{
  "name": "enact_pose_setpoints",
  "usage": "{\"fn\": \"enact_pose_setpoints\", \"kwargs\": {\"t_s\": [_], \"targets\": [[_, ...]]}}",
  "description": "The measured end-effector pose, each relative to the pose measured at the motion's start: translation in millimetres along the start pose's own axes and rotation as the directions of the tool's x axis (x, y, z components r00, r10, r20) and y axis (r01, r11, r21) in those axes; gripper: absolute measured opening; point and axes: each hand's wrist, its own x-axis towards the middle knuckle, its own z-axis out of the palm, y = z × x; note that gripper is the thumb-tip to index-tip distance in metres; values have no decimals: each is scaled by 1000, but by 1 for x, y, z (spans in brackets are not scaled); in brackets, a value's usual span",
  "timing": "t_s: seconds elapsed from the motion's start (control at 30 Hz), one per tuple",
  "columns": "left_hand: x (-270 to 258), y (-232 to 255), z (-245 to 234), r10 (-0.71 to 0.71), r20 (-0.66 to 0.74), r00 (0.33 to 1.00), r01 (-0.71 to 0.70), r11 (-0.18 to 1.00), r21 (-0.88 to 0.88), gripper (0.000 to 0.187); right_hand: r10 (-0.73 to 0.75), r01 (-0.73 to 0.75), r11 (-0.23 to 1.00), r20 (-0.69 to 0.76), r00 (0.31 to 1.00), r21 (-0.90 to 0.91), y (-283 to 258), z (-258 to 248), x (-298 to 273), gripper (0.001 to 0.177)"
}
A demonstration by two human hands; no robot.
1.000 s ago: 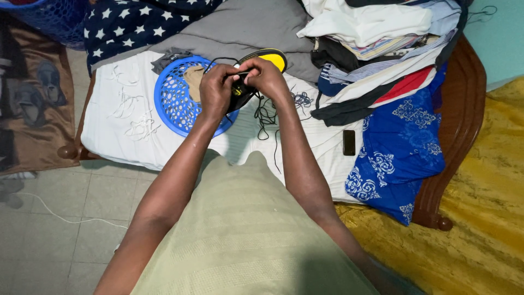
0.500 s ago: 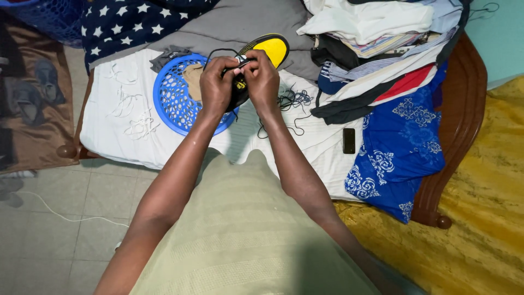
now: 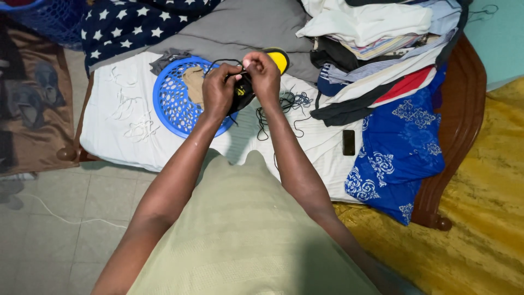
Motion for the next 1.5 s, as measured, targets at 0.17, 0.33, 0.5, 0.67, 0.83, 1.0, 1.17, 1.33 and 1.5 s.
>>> {"fn": "enact_pose_setpoints", "kwargs": {"t_s": [0.17,0.33,0.5,0.67,0.83,1.0,1.17,1.33,1.5], "targets": [[-4,-15,-1,-98,-8,995,98,995,-27,13,-37,43,801,-22,999,597,-19,-19,14,8],[1,-21,-6,-134,-49,990,132,990,-54,13,150,-162,863,63,987,479,-9,-46,20,12],[4,-24,-8,-144,-63,988,138,987,-84,12,167,96,772,346,923,-628,21,-45,15,25],[1,-24,-11,-169,-85,982,168,986,-23,12,-21,-119,851,259,966,511,-8,-43,16,25],[-2,-27,-7,-189,-69,980,187,982,-34,12,35,-253,358,258,966,899,2,-38,17,27],[-3,-41,6,-228,-127,965,201,960,-193,13,418,-383,635,118,901,671,20,-22,13,20],[-4,-36,12,-135,-202,970,131,991,-34,11,380,-418,799,177,908,431,22,-9,-2,27],[-5,-46,21,-161,-237,958,133,983,-128,11,331,-331,943,22,943,-33,53,-4,-7,42],[-5,-49,24,-130,-227,965,75,969,-237,12,245,-255,967,188,951,28,48,-11,0,47]]}}
